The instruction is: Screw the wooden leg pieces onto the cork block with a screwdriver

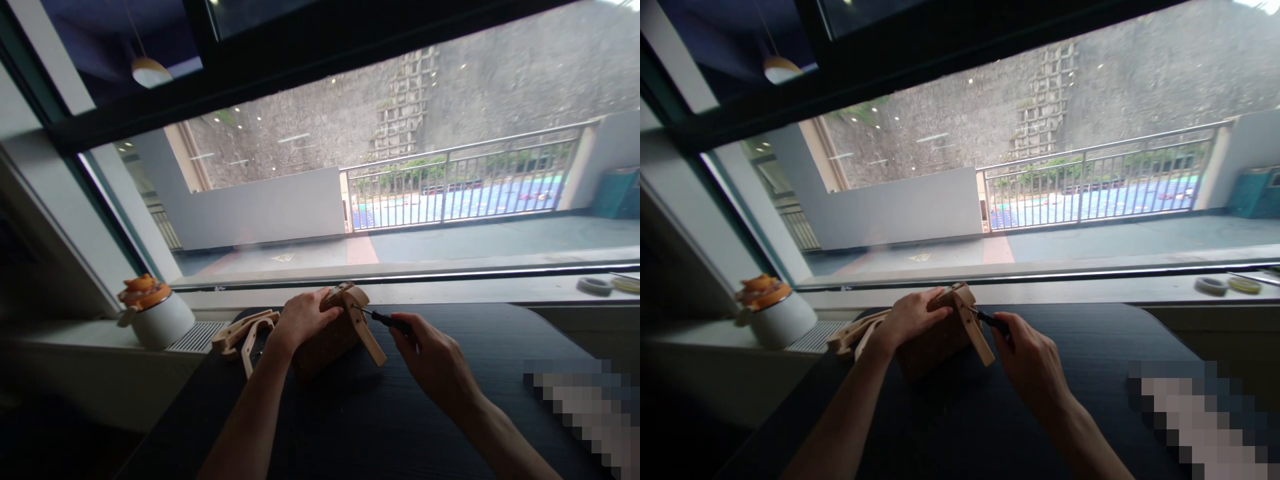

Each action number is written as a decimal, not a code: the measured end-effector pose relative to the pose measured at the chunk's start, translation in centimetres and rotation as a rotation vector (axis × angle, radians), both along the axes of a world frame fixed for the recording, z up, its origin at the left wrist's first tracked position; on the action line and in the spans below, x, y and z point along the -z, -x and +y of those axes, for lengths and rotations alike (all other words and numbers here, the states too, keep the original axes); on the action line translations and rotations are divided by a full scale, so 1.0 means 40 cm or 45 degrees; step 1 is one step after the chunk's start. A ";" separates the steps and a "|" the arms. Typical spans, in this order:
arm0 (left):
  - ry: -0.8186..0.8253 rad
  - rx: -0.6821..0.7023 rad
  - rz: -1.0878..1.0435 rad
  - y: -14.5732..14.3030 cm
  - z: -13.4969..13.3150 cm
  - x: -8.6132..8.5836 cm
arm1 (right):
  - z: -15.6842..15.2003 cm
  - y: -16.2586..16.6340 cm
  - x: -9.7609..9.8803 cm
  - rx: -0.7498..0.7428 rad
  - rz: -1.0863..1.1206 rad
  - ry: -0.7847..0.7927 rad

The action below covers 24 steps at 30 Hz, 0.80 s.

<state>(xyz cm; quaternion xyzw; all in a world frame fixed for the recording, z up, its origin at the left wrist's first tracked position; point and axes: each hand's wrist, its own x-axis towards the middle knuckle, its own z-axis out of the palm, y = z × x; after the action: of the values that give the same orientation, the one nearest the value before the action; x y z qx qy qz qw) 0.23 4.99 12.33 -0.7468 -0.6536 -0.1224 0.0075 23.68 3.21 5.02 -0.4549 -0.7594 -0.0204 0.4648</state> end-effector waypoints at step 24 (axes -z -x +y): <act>-0.011 -0.013 -0.006 0.000 -0.003 -0.001 | -0.009 -0.006 -0.017 0.001 0.009 0.021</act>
<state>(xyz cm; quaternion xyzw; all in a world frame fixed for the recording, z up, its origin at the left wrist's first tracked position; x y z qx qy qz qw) 0.22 4.87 12.38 -0.7432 -0.6568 -0.1269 0.0099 23.92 2.87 5.71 -0.4590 -0.7579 -0.0126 0.4635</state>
